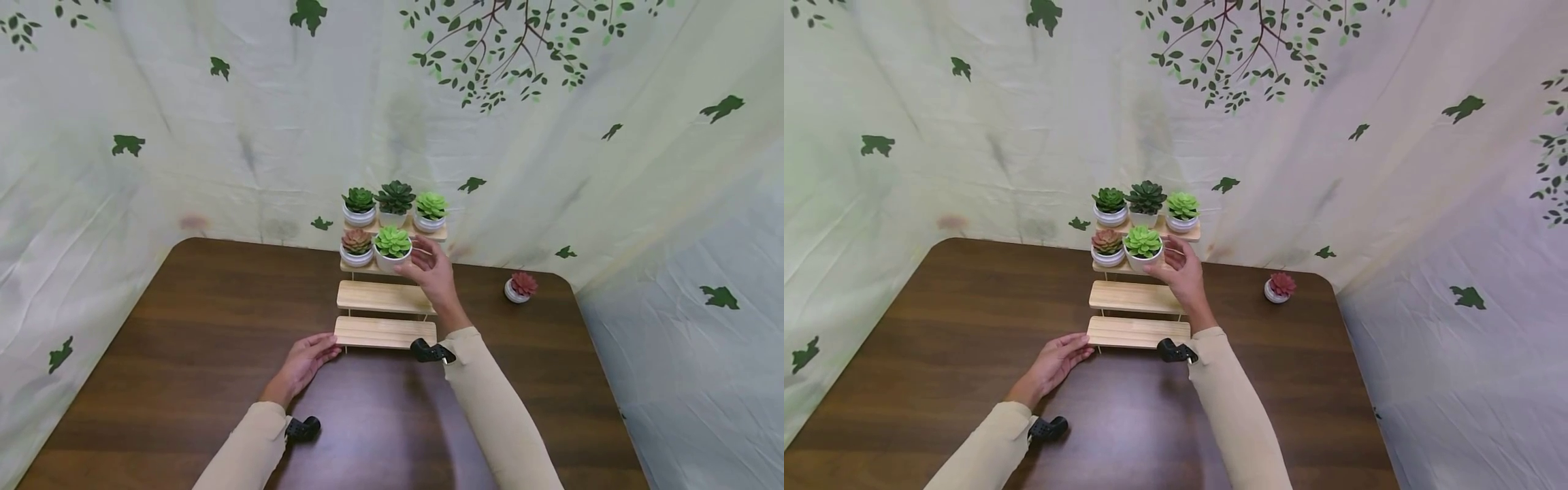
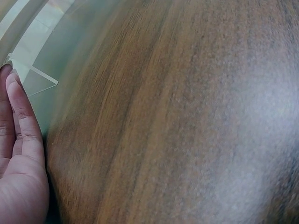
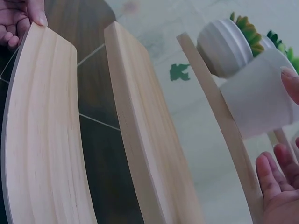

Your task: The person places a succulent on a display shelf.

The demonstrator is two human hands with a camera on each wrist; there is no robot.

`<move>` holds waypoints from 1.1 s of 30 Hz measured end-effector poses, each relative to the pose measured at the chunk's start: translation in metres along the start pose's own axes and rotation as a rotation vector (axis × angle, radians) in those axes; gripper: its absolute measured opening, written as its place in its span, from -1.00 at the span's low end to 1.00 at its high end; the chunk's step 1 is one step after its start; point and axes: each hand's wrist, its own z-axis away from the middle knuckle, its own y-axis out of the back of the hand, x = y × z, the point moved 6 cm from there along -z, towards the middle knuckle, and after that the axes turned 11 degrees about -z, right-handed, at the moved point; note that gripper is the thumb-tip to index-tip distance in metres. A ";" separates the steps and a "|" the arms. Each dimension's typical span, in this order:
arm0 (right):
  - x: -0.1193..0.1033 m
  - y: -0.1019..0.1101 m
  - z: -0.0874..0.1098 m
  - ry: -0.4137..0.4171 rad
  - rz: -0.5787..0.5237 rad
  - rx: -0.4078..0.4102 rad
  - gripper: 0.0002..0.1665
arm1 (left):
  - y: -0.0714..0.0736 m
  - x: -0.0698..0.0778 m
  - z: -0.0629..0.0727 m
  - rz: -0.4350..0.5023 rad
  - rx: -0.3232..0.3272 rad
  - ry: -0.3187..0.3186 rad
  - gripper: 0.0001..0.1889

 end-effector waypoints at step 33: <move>0.015 0.185 0.072 0.241 -0.087 0.480 -0.29 | 0.000 -0.001 -0.001 -0.005 -0.021 0.008 -0.88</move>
